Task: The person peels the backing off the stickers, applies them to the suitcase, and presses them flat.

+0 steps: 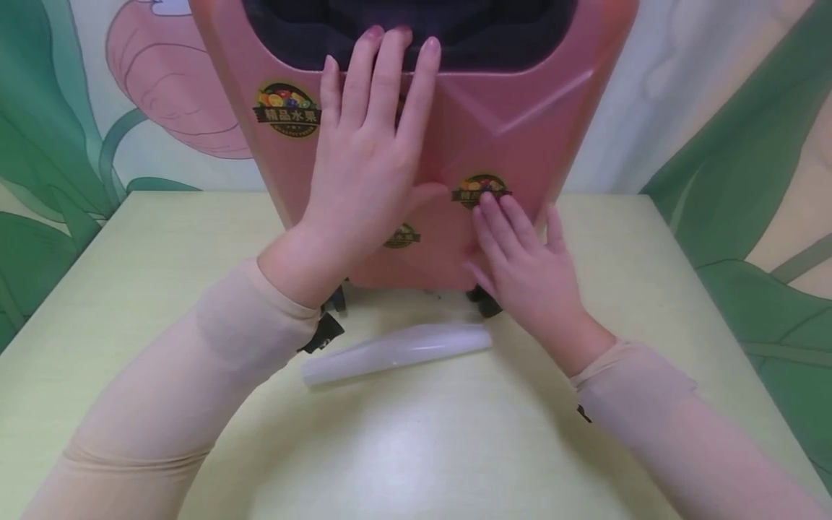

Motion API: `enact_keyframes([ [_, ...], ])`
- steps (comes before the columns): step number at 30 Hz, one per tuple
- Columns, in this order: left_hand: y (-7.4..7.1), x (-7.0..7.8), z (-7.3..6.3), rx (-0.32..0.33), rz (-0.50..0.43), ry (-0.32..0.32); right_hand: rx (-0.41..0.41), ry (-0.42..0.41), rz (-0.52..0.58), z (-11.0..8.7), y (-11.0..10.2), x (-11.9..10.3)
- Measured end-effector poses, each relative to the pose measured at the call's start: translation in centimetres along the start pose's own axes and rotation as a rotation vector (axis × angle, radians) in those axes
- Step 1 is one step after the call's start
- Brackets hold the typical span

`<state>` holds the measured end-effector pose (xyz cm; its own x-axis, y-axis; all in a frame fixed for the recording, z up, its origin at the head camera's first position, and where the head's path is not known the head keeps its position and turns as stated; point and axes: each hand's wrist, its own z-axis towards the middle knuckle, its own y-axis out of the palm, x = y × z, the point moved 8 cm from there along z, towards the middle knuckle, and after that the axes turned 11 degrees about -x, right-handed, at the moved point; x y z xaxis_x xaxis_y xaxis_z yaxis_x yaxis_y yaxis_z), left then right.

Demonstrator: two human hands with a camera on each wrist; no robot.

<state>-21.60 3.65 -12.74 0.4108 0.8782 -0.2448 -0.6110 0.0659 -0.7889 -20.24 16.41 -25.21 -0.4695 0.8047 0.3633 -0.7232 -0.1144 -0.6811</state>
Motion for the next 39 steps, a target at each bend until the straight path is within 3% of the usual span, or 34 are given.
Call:
enact_keyframes([
  [8, 0.0, 0.0, -0.1, 0.019, -0.011, -0.002, 0.005, -0.083, 0.006, 1.7, 0.1, -1.6],
  [16, -0.1, 0.0, 0.0, 0.025, 0.0, 0.018, 0.081, -0.025, -0.02, 0.9, -0.5, 0.0],
  [23, 0.0, -0.1, 0.0, 0.018, 0.001, 0.015, 0.083, 0.027, -0.035, 0.0, -0.3, 1.3],
  [29, 0.1, 0.1, 0.0, 0.009, -0.007, 0.01, 0.067, 0.016, -0.021, 0.0, 0.0, 0.6],
  [35, 0.0, 0.0, 0.0, 0.035, -0.018, 0.002, 0.075, -0.048, 0.037, 1.7, -0.3, -0.8],
  [39, 0.0, 0.0, 0.0, 0.029, -0.011, 0.005, 0.07, -0.041, 0.022, 2.2, -0.5, -0.8],
])
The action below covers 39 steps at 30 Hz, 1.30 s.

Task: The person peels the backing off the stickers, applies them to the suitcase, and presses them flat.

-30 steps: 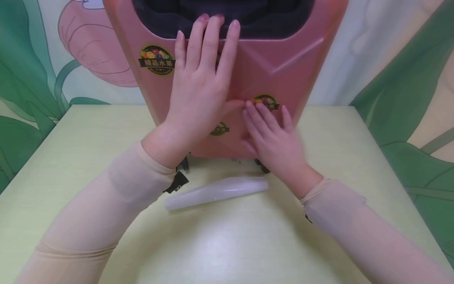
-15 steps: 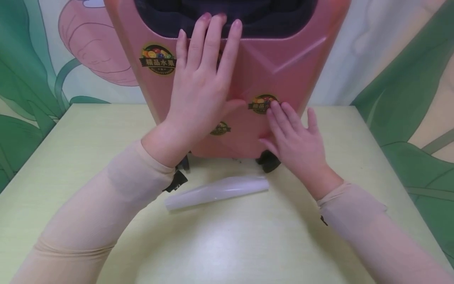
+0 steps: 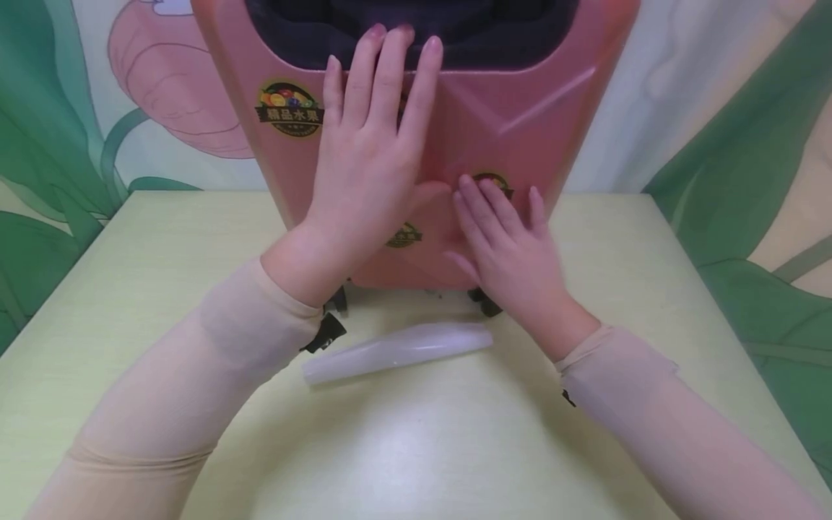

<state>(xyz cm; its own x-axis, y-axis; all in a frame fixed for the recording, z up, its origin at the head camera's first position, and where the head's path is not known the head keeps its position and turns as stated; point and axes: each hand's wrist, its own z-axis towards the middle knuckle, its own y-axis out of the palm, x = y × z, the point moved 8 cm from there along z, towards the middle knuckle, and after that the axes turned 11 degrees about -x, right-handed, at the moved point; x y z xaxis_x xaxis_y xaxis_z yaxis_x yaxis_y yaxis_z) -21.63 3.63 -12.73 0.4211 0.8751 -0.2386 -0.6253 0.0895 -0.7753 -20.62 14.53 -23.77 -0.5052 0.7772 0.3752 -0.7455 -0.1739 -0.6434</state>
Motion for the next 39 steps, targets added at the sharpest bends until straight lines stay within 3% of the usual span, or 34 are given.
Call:
enact_keyframes([
  [10, 0.1, -0.2, 0.0, -0.02, 0.016, 0.016, -0.004, 0.12, -0.045, -0.9, -0.3, 1.8],
  [18, 0.0, 0.0, 0.1, 0.009, 0.002, 0.005, 0.014, 0.017, 0.018, 0.3, -0.4, 0.2],
  [24, 0.0, 0.0, 0.0, 0.015, 0.006, 0.001, -0.003, 0.005, 0.002, 0.9, -0.3, 0.0],
  [39, 0.0, -0.3, -0.1, -0.007, 0.012, 0.013, 0.001, 0.161, -0.046, -1.0, -0.9, 3.0],
])
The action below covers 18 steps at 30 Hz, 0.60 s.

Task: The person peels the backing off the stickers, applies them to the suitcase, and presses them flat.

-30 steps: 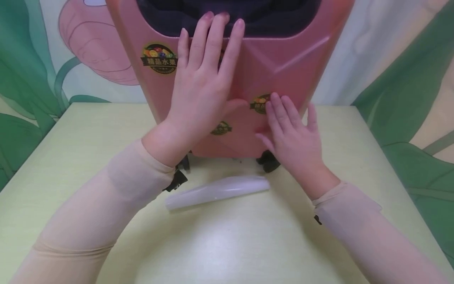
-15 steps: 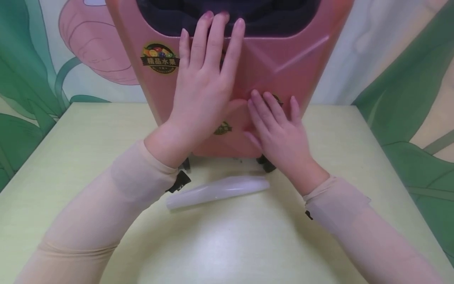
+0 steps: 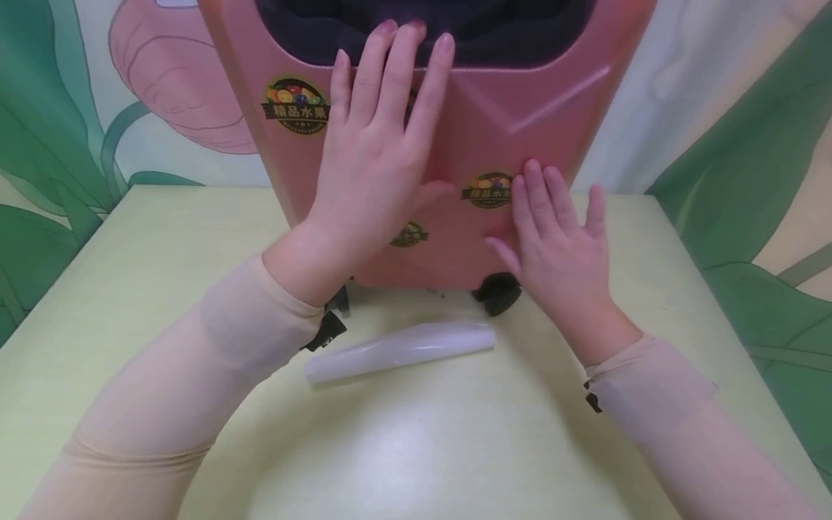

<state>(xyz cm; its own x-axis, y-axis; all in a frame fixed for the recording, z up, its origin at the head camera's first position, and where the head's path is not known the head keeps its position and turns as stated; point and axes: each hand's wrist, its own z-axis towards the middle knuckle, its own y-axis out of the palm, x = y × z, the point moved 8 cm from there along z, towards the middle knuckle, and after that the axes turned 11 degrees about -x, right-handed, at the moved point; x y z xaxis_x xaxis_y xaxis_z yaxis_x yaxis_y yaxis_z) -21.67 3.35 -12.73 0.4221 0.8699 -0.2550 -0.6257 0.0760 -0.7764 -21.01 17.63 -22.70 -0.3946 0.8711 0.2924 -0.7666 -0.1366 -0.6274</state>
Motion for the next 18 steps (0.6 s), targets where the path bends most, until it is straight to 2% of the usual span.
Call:
enact_keyframes([
  [2, 0.0, 0.1, 0.0, 0.005, -0.003, -0.003, -0.002, -0.039, 0.011, -0.1, 0.2, -0.7],
  [6, -0.1, 0.2, 0.0, 0.022, -0.016, -0.007, -0.031, -0.172, 0.019, -0.2, 0.9, -3.0],
  [8, -0.1, 0.3, 0.1, 0.028, -0.021, -0.002, -0.036, -0.205, 0.014, -0.2, 1.1, -3.6],
  [12, -0.1, 0.2, 0.1, 0.023, -0.017, 0.009, -0.035, -0.189, 0.001, -0.3, 1.0, -3.4],
  [18, 0.1, 0.0, 0.0, -0.014, 0.006, 0.009, -0.019, -0.125, -0.014, -1.1, 0.7, -1.5],
])
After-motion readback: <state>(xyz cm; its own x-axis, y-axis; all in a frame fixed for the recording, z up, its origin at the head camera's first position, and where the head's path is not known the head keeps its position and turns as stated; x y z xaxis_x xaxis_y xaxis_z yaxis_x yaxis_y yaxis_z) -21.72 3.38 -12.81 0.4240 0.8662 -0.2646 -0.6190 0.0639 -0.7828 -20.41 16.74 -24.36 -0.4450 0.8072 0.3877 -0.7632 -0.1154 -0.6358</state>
